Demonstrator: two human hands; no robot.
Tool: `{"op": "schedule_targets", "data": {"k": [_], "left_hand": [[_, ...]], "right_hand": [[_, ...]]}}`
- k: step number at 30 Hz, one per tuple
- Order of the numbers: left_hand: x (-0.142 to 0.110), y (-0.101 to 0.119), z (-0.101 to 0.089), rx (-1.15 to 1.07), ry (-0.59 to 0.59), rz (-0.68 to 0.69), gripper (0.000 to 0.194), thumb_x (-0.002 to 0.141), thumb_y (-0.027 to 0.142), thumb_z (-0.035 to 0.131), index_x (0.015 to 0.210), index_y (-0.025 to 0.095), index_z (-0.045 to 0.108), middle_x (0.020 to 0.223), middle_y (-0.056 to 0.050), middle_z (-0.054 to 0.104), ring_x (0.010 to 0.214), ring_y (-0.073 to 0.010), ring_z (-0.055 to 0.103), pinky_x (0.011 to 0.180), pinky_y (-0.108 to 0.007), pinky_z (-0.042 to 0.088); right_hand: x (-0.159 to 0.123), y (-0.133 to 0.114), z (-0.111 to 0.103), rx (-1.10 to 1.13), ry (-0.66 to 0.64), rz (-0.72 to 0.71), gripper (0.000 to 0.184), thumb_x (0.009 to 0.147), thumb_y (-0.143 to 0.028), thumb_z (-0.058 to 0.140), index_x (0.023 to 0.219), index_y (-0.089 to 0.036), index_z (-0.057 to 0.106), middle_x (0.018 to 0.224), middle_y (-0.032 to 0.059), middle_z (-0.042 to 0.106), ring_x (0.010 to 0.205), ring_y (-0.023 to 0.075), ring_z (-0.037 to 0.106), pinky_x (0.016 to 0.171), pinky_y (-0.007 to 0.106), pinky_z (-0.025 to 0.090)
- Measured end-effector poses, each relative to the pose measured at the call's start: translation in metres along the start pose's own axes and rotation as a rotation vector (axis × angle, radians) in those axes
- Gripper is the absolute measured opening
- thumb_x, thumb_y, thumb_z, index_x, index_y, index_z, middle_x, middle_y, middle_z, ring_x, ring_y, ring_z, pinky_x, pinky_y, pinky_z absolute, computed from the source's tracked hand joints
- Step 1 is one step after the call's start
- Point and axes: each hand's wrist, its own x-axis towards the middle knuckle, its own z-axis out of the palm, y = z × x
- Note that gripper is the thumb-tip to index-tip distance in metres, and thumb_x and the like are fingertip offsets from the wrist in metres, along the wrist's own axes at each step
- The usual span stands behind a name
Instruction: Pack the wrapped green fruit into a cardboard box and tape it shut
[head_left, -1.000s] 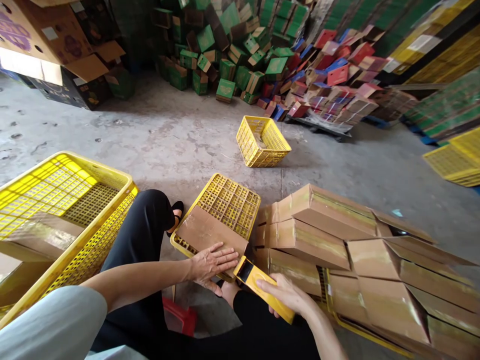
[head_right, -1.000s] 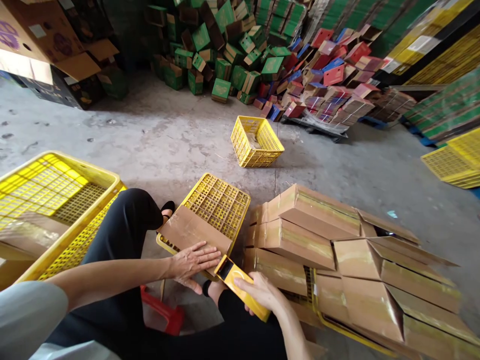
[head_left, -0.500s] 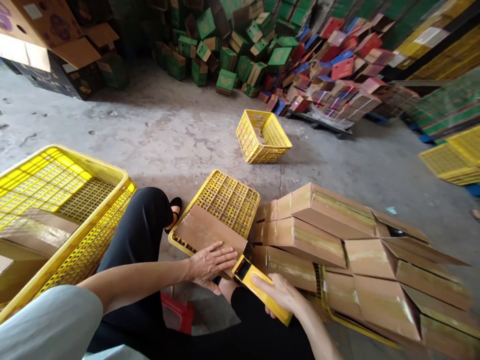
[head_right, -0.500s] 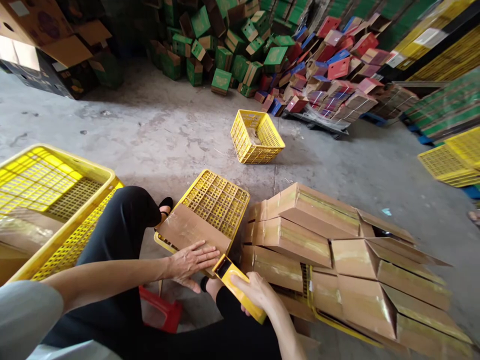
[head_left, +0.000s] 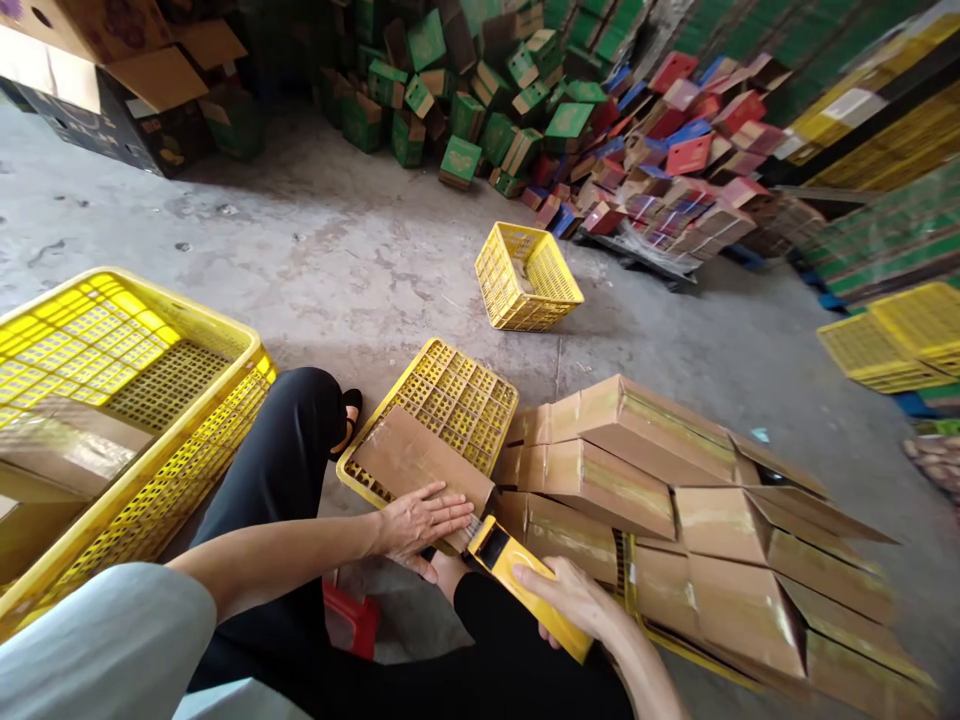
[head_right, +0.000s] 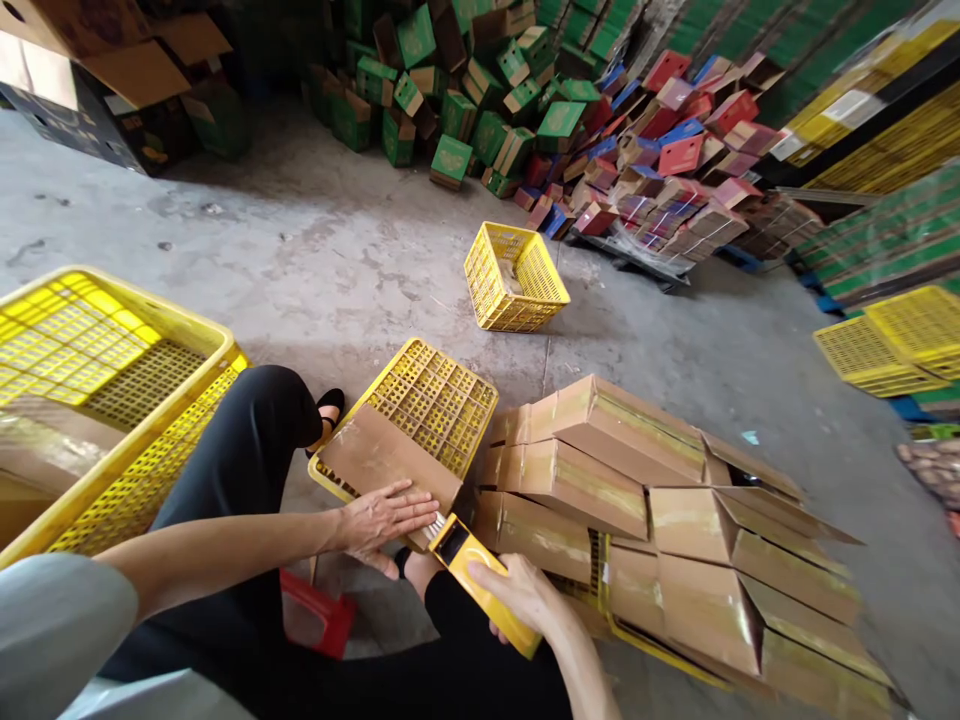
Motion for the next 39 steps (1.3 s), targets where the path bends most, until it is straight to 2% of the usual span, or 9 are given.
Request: {"op": "schedule_targets", "data": {"k": [4,8,15,20,24,29,35,39], "left_hand": [[0.000,0.000,0.002,0.024,0.013,-0.003,0.100,0.100,0.062,0.053,0.170,0.012,0.003,0.174,-0.014,0.022,0.162,-0.0313,0.018,0.132,-0.052,0.010],[0.000,0.000,0.004,0.052,0.010,-0.006,0.099,0.100,0.062,0.053,0.170,0.012,0.006,0.174,-0.014,0.021,0.162,-0.0308,0.018,0.132,-0.053,0.009],[0.000,0.000,0.005,0.061,-0.008,0.002,0.096,0.100,0.061,0.052,0.170,0.011,0.008,0.174,-0.013,0.018,0.163,-0.0308,0.017,0.132,-0.055,0.006],[0.000,0.001,0.005,0.052,-0.004,-0.002,0.100,0.099,0.066,0.052,0.170,0.011,0.008,0.174,-0.015,0.019,0.162,-0.0306,0.018,0.132,-0.053,0.004],[0.000,0.004,0.003,0.039,-0.004,-0.023,0.107,0.095,0.071,0.057,0.170,0.012,0.008,0.173,-0.014,0.022,0.162,-0.0311,0.018,0.132,-0.052,0.007],[0.000,0.004,0.002,0.035,-0.011,-0.027,0.109,0.095,0.073,0.056,0.170,0.011,0.006,0.173,-0.014,0.023,0.162,-0.0309,0.017,0.132,-0.053,0.010],[0.002,0.005,0.003,0.046,-0.011,-0.024,0.103,0.099,0.070,0.048,0.169,0.008,0.005,0.174,-0.015,0.020,0.163,-0.0310,0.015,0.132,-0.056,0.007],[0.001,0.005,0.004,0.068,-0.019,-0.022,0.102,0.099,0.070,0.047,0.170,0.009,0.005,0.174,-0.015,0.019,0.163,-0.0311,0.013,0.131,-0.055,0.005]], "right_hand": [[-0.006,0.017,-0.006,0.002,0.009,-0.031,0.053,0.090,-0.073,0.056,0.091,-0.020,0.061,0.057,0.0059,0.072,0.049,0.0207,0.070,0.045,0.024,0.049],[0.004,0.022,-0.004,-0.031,-0.003,-0.018,0.054,0.090,-0.073,0.058,0.086,-0.019,0.062,0.058,0.0092,0.072,0.047,0.0217,0.070,0.044,0.025,0.050],[0.020,0.018,0.001,-0.013,0.012,0.022,0.047,0.091,-0.066,0.061,0.076,-0.022,0.060,0.055,0.0090,0.071,0.050,0.0251,0.071,0.053,0.033,0.059],[0.024,0.009,0.001,-0.023,0.005,0.024,0.046,0.092,-0.062,0.059,0.070,-0.022,0.058,0.056,0.0139,0.071,0.051,0.0287,0.073,0.053,0.036,0.059],[0.031,0.001,0.002,-0.035,-0.018,0.044,0.049,0.091,-0.065,0.058,0.065,-0.023,0.058,0.057,0.0160,0.072,0.052,0.0304,0.073,0.053,0.037,0.059],[0.046,-0.001,-0.002,-0.049,-0.031,0.055,0.046,0.086,-0.064,0.066,0.067,-0.022,0.059,0.053,0.0118,0.070,0.054,0.0296,0.073,0.053,0.037,0.059],[0.071,0.019,-0.003,0.101,-0.095,0.012,0.047,0.082,-0.067,0.071,0.078,-0.021,0.060,0.051,0.0037,0.069,0.047,0.0190,0.065,0.042,0.024,0.048],[0.078,0.032,0.004,0.126,-0.119,0.012,0.051,0.084,-0.070,0.067,0.084,-0.019,0.062,0.054,0.0027,0.070,0.049,0.0165,0.066,0.048,0.022,0.053]]}}
